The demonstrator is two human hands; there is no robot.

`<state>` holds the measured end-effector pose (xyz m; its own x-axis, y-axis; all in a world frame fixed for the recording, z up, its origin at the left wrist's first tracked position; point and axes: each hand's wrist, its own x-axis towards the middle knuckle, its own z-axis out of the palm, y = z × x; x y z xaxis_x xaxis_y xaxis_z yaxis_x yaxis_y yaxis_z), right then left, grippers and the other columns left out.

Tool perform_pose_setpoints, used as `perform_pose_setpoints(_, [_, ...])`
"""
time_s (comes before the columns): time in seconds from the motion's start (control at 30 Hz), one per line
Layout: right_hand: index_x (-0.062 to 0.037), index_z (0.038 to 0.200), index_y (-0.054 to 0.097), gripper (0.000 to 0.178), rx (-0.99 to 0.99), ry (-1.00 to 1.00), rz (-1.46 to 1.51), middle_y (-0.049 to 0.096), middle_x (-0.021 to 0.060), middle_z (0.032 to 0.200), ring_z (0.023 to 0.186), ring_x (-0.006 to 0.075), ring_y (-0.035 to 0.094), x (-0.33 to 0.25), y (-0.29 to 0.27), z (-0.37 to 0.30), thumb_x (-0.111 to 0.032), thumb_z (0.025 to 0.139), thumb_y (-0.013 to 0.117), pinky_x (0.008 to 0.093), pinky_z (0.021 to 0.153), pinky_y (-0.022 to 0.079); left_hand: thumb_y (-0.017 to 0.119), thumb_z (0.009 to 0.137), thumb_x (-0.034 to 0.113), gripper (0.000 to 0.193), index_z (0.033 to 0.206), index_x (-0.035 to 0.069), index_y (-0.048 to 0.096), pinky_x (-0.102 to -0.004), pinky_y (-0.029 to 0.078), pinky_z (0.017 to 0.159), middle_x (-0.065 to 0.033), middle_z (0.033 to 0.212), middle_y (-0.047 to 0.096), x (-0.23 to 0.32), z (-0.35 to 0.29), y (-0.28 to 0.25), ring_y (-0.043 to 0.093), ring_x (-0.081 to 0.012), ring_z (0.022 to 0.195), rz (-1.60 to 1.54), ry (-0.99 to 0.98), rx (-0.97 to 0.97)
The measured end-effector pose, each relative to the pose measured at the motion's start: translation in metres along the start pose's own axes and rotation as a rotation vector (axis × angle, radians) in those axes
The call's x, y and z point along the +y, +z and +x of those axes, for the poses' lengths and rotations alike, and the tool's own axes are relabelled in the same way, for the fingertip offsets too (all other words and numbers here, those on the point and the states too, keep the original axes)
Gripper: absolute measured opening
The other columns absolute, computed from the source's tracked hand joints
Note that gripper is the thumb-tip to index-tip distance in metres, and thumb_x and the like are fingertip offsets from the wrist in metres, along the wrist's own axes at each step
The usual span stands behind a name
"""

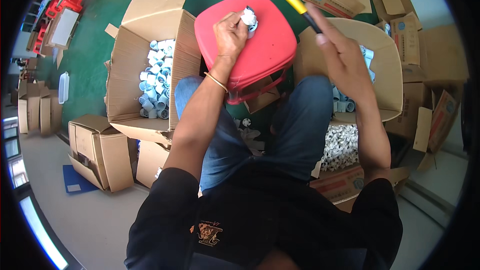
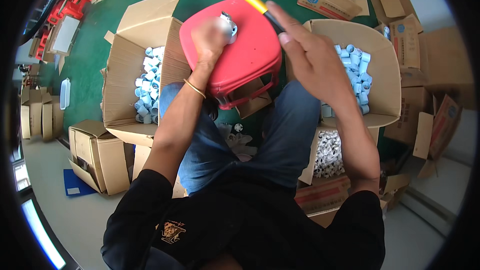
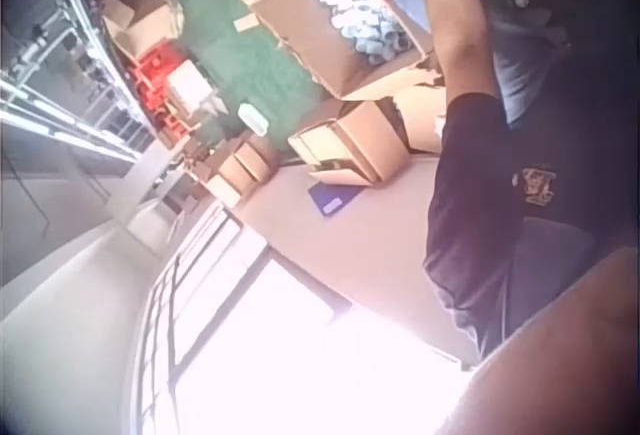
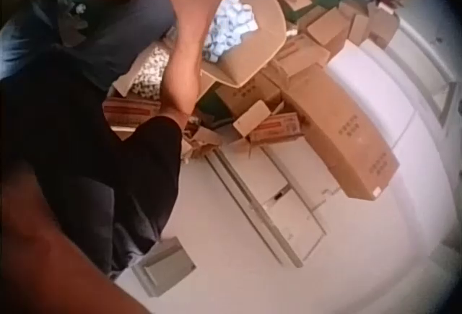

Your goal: The person assembles small plastic components using a hammer.

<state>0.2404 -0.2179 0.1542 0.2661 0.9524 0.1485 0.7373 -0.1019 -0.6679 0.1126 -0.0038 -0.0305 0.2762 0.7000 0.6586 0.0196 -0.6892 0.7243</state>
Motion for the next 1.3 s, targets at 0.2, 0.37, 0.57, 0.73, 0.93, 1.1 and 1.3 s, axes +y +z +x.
perform_pose_setpoints(0.2, [-0.0137,0.144,0.047,0.046,-0.013,-0.039,-0.048,0.062,0.0025,0.087,0.061,0.0107,0.041,0.04,0.038,0.003,-0.014,0.098,0.043,0.0247,0.057,0.032,0.063,0.074,-0.005,0.021,0.091,0.0,0.073,-0.0279,0.036,0.047,-0.0048,0.064,0.059,-0.008,0.0,0.004,0.043,-0.0157,0.048,0.067,0.064,-0.022])
perform_pose_setpoints(0.37, [-0.0137,0.143,0.049,0.045,0.028,-0.072,-0.023,0.064,0.0021,0.089,0.06,0.0108,0.042,0.003,0.003,0.004,-0.015,0.098,0.043,0.0269,0.056,0.032,0.063,0.073,-0.005,0.02,0.09,0.0,0.073,-0.0279,0.036,0.047,-0.0046,0.064,0.06,-0.002,0.002,0.002,0.043,-0.0152,0.048,0.068,0.04,-0.033])
perform_pose_setpoints(0.57, [-0.0116,0.141,0.05,0.045,-0.014,-0.109,0.009,0.065,0.0049,0.086,0.059,0.0116,0.041,0.028,0.023,-0.004,-0.013,0.097,0.044,0.0284,0.057,0.033,0.062,0.073,-0.006,0.021,0.091,-0.001,0.072,-0.0289,0.039,0.049,-0.0056,0.068,0.063,0.0,0.003,0.0,0.047,-0.0161,0.05,0.064,0.108,-0.039])
perform_pose_setpoints(0.73, [-0.0112,0.143,0.049,0.046,-0.053,-0.046,-0.068,0.063,0.007,0.084,0.059,0.0123,0.038,0.02,0.017,-0.005,-0.012,0.097,0.044,0.0284,0.057,0.033,0.063,0.072,-0.005,0.021,0.09,-0.001,0.072,-0.029,0.04,0.051,-0.007,0.072,0.064,0.006,-0.011,-0.001,0.051,-0.0176,0.053,0.031,0.027,-0.059])
perform_pose_setpoints(0.93, [-0.0131,0.144,0.048,0.046,-0.057,0.012,0.07,0.065,0.0088,0.088,0.06,0.0127,0.038,0.034,0.028,0.002,-0.013,0.098,0.045,0.0295,0.057,0.034,0.064,0.072,-0.004,0.018,0.088,-0.001,0.071,-0.0282,0.041,0.051,-0.0068,0.073,0.063,0.008,-0.003,0.002,0.051,-0.0173,0.054,0.026,0.013,-0.019])
perform_pose_setpoints(1.1, [-0.0129,0.144,0.048,0.045,-0.1,0.067,0.071,0.063,0.0081,0.088,0.06,0.0118,0.037,0.04,0.035,0.006,-0.014,0.098,0.046,0.0283,0.056,0.033,0.066,0.072,-0.001,0.014,0.087,0.0,0.069,-0.0279,0.04,0.049,-0.0066,0.072,0.063,-0.006,0.004,-0.004,0.049,-0.0151,0.051,0.071,0.09,0.005])
perform_pose_setpoints(1.3, [-0.0123,0.144,0.048,0.045,-0.109,0.011,0.071,0.064,0.008,0.091,0.061,0.0112,0.038,0.029,0.028,0.006,-0.015,0.099,0.045,0.027,0.056,0.034,0.067,0.072,0.0,0.013,0.085,0.003,0.064,-0.0297,0.038,0.045,-0.0042,0.059,0.057,-0.018,0.008,-0.011,0.044,-0.014,0.044,0.193,-0.013,-0.19])
